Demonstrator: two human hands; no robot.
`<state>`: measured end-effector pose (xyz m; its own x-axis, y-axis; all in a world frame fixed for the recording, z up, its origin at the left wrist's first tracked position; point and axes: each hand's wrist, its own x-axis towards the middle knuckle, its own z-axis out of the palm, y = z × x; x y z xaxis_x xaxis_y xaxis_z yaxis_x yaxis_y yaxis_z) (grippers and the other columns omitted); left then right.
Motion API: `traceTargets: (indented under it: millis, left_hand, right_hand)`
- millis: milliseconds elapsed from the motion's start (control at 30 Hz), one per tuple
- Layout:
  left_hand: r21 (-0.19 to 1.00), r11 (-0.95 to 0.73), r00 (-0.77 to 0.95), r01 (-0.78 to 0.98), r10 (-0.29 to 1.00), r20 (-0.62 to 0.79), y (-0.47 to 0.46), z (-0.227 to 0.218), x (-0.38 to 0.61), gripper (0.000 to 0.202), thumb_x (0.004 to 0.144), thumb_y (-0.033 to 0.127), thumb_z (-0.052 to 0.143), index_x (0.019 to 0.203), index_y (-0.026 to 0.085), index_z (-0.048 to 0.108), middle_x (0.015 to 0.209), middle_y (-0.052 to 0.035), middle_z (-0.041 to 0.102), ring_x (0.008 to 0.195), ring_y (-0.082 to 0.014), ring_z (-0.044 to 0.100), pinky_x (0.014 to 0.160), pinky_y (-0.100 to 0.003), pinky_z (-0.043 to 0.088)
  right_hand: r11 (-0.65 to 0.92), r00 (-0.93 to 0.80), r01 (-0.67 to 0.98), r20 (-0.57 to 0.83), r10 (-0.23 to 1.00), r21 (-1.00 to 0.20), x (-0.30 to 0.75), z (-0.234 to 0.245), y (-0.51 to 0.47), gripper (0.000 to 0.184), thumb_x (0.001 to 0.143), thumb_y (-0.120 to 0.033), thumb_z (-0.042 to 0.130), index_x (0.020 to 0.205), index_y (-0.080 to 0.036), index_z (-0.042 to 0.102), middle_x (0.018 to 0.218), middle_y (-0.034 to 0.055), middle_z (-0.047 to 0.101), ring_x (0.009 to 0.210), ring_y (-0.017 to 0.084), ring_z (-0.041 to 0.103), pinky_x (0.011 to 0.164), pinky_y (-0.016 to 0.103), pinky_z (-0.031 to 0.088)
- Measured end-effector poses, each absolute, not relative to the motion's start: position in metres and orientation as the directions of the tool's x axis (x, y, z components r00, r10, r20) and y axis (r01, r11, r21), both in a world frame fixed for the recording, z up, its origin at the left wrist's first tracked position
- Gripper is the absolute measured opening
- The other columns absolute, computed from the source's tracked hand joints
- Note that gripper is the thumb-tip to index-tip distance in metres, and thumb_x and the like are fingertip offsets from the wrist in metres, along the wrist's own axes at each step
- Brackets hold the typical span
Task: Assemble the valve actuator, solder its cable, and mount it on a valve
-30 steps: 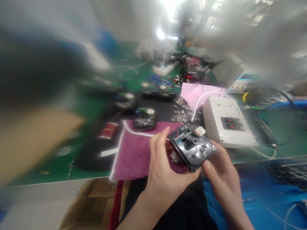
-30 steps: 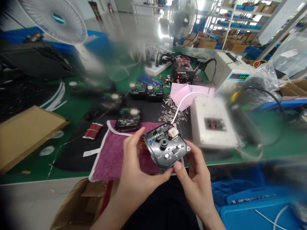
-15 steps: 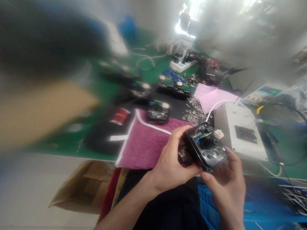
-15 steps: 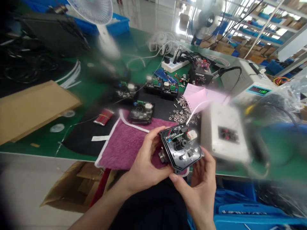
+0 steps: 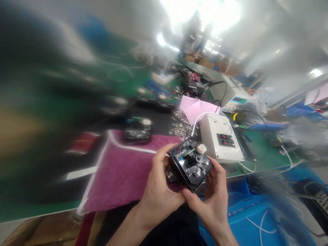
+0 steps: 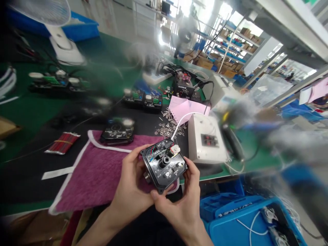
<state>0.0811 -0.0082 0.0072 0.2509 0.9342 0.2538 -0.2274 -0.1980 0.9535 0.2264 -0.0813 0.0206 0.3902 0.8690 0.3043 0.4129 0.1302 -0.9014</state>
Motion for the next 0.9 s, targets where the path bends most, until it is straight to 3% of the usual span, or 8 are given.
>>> traceTargets:
  millis: [67, 133, 167, 233, 300, 367, 667, 900]
  left_hand:
    - [0.958, -0.175, 0.241, -0.227, 0.943, 0.23, -0.008, 0.006, 0.081, 0.114, 0.063, 0.009, 0.096, 0.156, 0.032, 0.035, 0.153, -0.0122, 0.057, 0.135, -0.0352, 0.067, 0.108, -0.05, 0.065]
    - [0.962, -0.165, 0.243, -0.217, 0.945, 0.217, -0.007, 0.004, 0.081, 0.114, 0.063, 0.01, 0.097, 0.156, 0.033, 0.036, 0.153, -0.0112, 0.058, 0.135, -0.0347, 0.067, 0.106, -0.048, 0.066]
    - [0.963, -0.169, 0.249, -0.208, 0.943, 0.219, -0.007, 0.003, 0.081, 0.114, 0.063, 0.009, 0.097, 0.156, 0.033, 0.036, 0.153, -0.011, 0.058, 0.134, -0.0346, 0.068, 0.104, -0.047, 0.067]
    - [0.963, -0.2, 0.259, -0.181, 0.935, 0.243, -0.006, 0.002, 0.081, 0.115, 0.062, 0.009, 0.096, 0.157, 0.033, 0.037, 0.156, -0.0118, 0.056, 0.134, -0.0354, 0.068, 0.103, -0.048, 0.067]
    - [0.957, -0.244, 0.254, -0.155, 0.927, 0.277, -0.006, 0.001, 0.081, 0.114, 0.062, 0.011, 0.096, 0.157, 0.032, 0.037, 0.158, -0.0136, 0.053, 0.136, -0.0373, 0.066, 0.106, -0.05, 0.065]
    - [0.951, -0.265, 0.251, -0.158, 0.921, 0.298, -0.005, 0.001, 0.081, 0.112, 0.064, 0.013, 0.096, 0.158, 0.03, 0.036, 0.159, -0.0154, 0.052, 0.138, -0.0382, 0.065, 0.109, -0.052, 0.063]
    - [0.94, -0.277, 0.339, -0.201, 0.88, 0.332, -0.001, 0.01, 0.079, 0.111, 0.067, 0.017, 0.096, 0.158, 0.029, 0.033, 0.15, -0.0148, 0.06, 0.126, -0.0333, 0.072, 0.106, -0.047, 0.064]
    - [0.937, -0.264, 0.352, -0.229, 0.875, 0.332, 0.001, 0.016, 0.078, 0.107, 0.068, 0.022, 0.095, 0.155, 0.03, 0.034, 0.148, -0.0117, 0.06, 0.126, -0.0318, 0.07, 0.107, -0.048, 0.063]
  right_hand:
    - [0.131, 0.328, 0.419, 0.284, 0.901, -0.898, 0.246, 0.028, -0.082, 0.091, 0.078, -0.046, 0.096, 0.154, -0.026, 0.051, 0.145, 0.013, 0.065, 0.13, 0.029, 0.069, 0.104, 0.035, 0.061]
    - [0.131, 0.321, 0.482, 0.314, 0.893, -0.866, 0.281, 0.041, -0.073, 0.065, 0.091, -0.059, 0.082, 0.141, -0.022, 0.065, 0.134, 0.0138, 0.072, 0.124, 0.031, 0.072, 0.105, 0.042, 0.061]
    - [0.124, 0.414, 0.547, 0.396, 0.82, -0.828, 0.303, 0.05, -0.064, 0.05, 0.101, -0.06, 0.067, 0.13, -0.019, 0.071, 0.117, 0.0131, 0.078, 0.109, 0.03, 0.077, 0.099, 0.044, 0.062]
    - [-0.012, 0.552, 0.701, 0.533, 0.641, -0.713, 0.351, 0.068, -0.036, 0.048, 0.11, -0.06, 0.048, 0.12, -0.019, 0.073, 0.098, 0.0098, 0.079, 0.085, 0.025, 0.078, 0.084, 0.042, 0.064]
    - [-0.057, 0.514, 0.747, 0.52, 0.683, -0.663, 0.394, 0.082, 0.001, 0.046, 0.105, -0.059, 0.061, 0.123, -0.02, 0.076, 0.114, 0.0118, 0.079, 0.098, 0.028, 0.077, 0.093, 0.045, 0.061]
    - [-0.075, 0.429, 0.788, 0.458, 0.779, -0.612, 0.426, 0.089, 0.037, 0.041, 0.095, -0.057, 0.073, 0.112, -0.021, 0.082, 0.114, 0.0106, 0.08, 0.105, 0.031, 0.075, 0.099, 0.046, 0.058]
    - [-0.092, 0.31, 0.843, 0.338, 0.889, -0.531, 0.465, 0.071, 0.07, 0.043, 0.096, -0.059, 0.07, 0.108, -0.02, 0.083, 0.12, 0.01, 0.078, 0.114, 0.029, 0.071, 0.103, 0.042, 0.051]
    - [-0.213, 0.416, 0.839, 0.34, 0.843, -0.501, 0.464, 0.075, 0.078, 0.033, 0.098, -0.046, 0.078, 0.096, -0.013, 0.08, 0.093, 0.0052, 0.075, 0.089, 0.019, 0.071, 0.097, 0.043, 0.056]
